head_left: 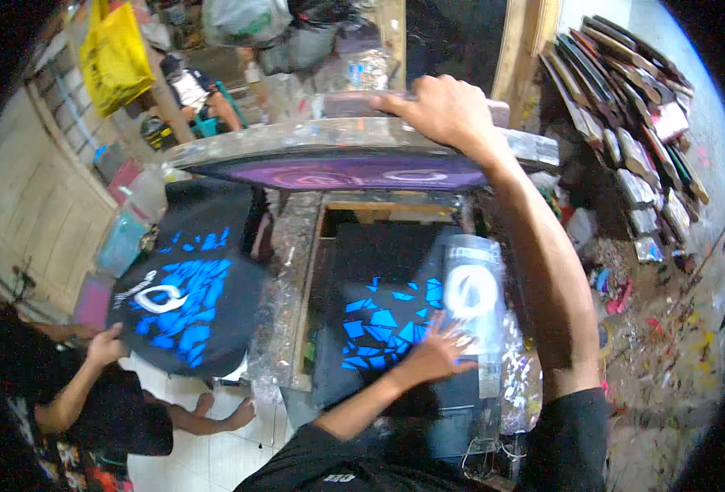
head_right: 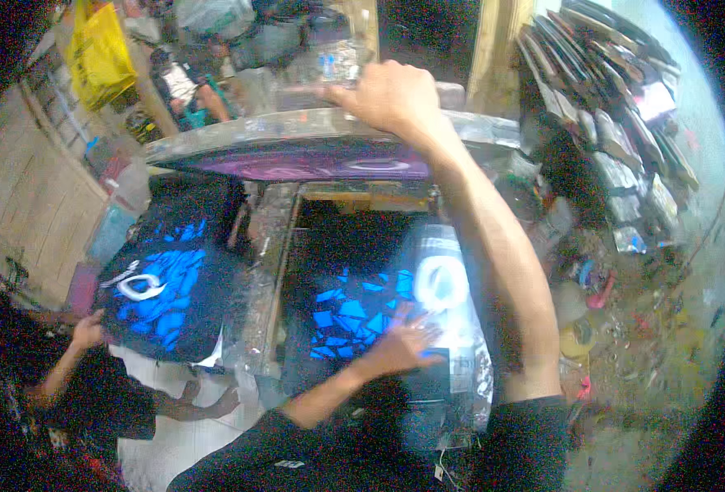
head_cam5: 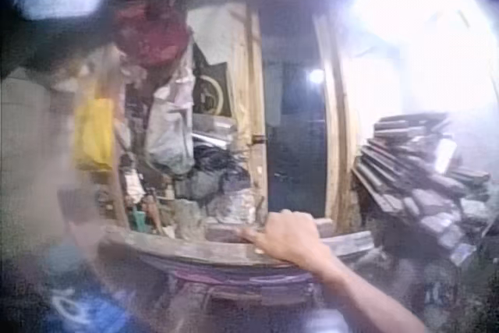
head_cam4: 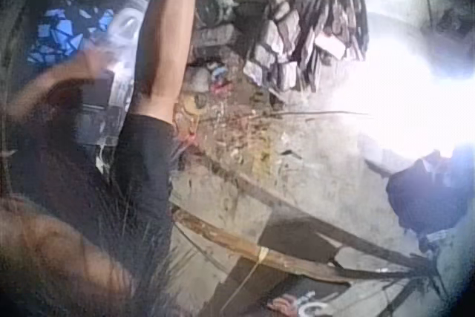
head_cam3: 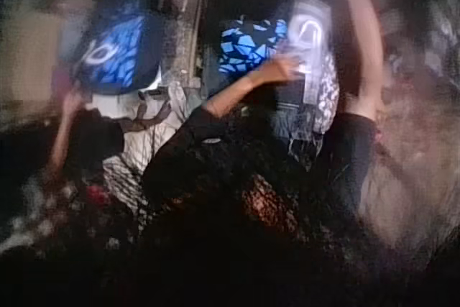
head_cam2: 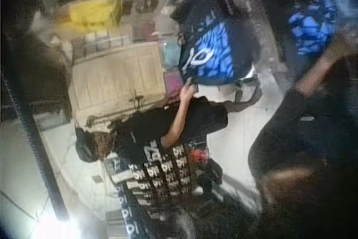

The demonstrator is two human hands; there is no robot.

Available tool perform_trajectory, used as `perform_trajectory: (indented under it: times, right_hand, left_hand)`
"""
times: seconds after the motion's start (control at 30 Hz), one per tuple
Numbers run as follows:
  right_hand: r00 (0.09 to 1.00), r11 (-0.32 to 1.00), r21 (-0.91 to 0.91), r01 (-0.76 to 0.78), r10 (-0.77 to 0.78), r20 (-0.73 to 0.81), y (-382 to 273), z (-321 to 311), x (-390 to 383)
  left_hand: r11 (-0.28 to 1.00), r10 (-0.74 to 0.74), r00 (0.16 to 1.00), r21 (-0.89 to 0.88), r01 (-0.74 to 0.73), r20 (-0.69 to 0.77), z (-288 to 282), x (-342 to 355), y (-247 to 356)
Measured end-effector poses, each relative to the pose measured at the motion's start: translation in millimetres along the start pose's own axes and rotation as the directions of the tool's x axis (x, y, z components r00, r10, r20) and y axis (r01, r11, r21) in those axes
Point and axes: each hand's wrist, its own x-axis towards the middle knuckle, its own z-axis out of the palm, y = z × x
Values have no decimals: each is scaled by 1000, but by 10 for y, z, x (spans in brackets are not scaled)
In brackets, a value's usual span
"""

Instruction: The person uses a squeegee to pull ink across a screen printing frame onto a black t-shirt, then lifts the frame to reveal the printed design. They repeat this process on multiple shirts, stacking the finished items to the left.

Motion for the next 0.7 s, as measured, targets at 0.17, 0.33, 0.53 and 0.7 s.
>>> perform_trajectory:
  times: [0.17,0.33,0.53,0.7]
  right_hand:
    - [1000,1000,15,-24,24,20,50,-5,223]
    - [998,998,-17,-60,60,17,63,-18,561]
    - [985,993,34,-112,106,139,181,-147,718]
    - [992,999,10,-41,40,119,160,-85,763]
  left_hand:
    - [869,-444,892,199,453,-90,-771,-1474,-1132]
    - [864,-461,883,276,422,93,-863,-1781,-1307]
    - [840,-513,847,284,463,137,-846,-1688,-1340]
    - [822,-489,871,350,448,34,-757,-1737,-1229]
